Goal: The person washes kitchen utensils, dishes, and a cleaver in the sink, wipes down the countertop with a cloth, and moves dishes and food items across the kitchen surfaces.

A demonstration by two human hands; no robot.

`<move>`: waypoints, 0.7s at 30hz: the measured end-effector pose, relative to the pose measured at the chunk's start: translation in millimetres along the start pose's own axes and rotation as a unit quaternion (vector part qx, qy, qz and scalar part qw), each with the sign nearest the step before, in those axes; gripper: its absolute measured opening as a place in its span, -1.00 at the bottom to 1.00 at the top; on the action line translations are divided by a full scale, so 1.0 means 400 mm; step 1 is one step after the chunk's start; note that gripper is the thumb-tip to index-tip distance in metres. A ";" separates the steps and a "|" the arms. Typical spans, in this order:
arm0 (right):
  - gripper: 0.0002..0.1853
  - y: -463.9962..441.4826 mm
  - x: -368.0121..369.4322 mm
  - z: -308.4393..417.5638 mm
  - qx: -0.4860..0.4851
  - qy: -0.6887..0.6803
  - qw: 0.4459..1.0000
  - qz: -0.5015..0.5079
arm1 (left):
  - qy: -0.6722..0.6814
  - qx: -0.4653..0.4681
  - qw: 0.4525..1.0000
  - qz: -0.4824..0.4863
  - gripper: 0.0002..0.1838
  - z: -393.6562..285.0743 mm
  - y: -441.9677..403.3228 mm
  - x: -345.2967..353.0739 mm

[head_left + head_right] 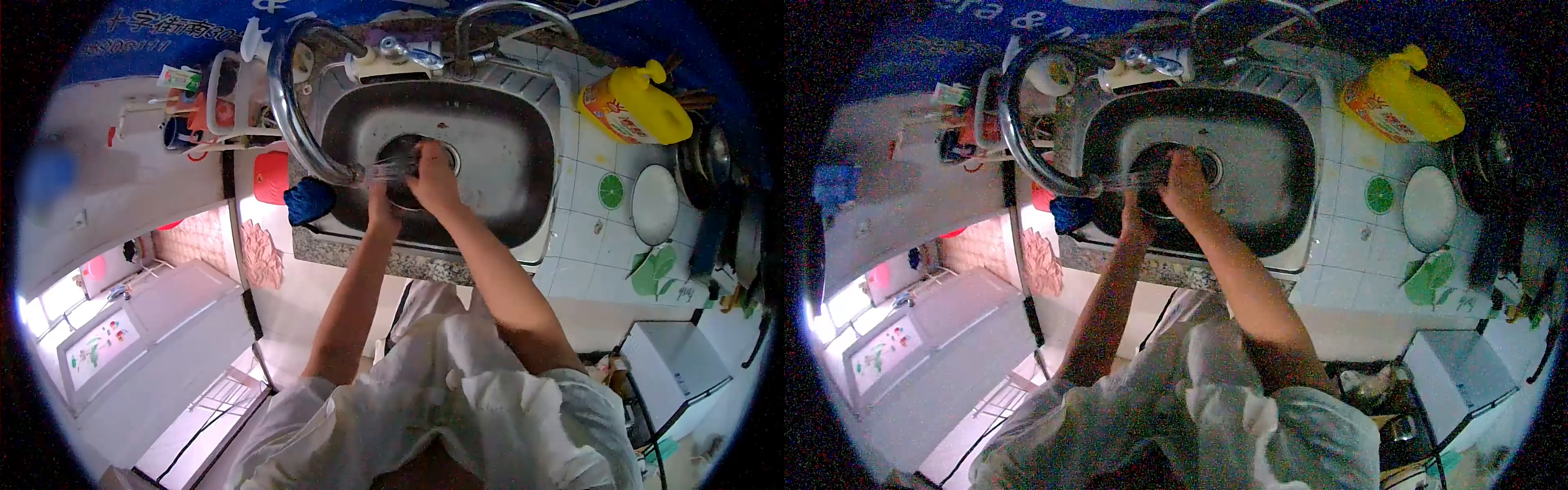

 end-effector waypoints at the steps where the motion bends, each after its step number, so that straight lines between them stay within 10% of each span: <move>1: -0.47 0.003 0.039 -0.006 0.001 -0.002 1.000 -0.001 | 0.042 -0.029 0.998 0.044 -0.51 0.013 0.003 0.008; 4: -0.56 0.031 0.100 0.012 -0.017 -0.191 0.943 0.271 | -0.030 -0.071 0.997 -0.012 -0.50 -0.034 -0.016 -0.023; 8: -0.58 0.032 0.131 -0.109 -0.146 0.097 0.967 0.185 | -0.051 -0.050 0.997 -0.022 -0.51 -0.033 -0.002 -0.016; 11: -0.61 -0.026 0.079 0.000 -0.021 0.087 0.980 0.180 | -0.093 -0.055 0.992 -0.064 -0.44 -0.012 0.013 0.007; 14: -0.64 0.033 0.082 -0.042 -0.112 -0.029 0.979 0.165 | -0.064 -0.050 0.994 0.070 -0.45 -0.030 -0.011 -0.028; 17: -0.68 0.014 0.074 -0.033 -0.098 0.070 0.952 0.282 | -0.148 -0.089 0.985 -0.017 -0.48 -0.061 0.065 0.013; 21: -0.70 0.027 0.113 -0.015 0.004 -0.056 0.992 0.110 | -0.088 -0.110 0.990 0.031 -0.48 -0.015 0.015 -0.024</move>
Point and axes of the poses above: each hand's wrist, its own y-axis away from the middle knuckle, its own x-axis out of the palm, z = x × y, the point moved 4 cm from there along -y, towards the middle knuckle, and after that the axes turned 2 degrees about -z, right-handed, at the moved point
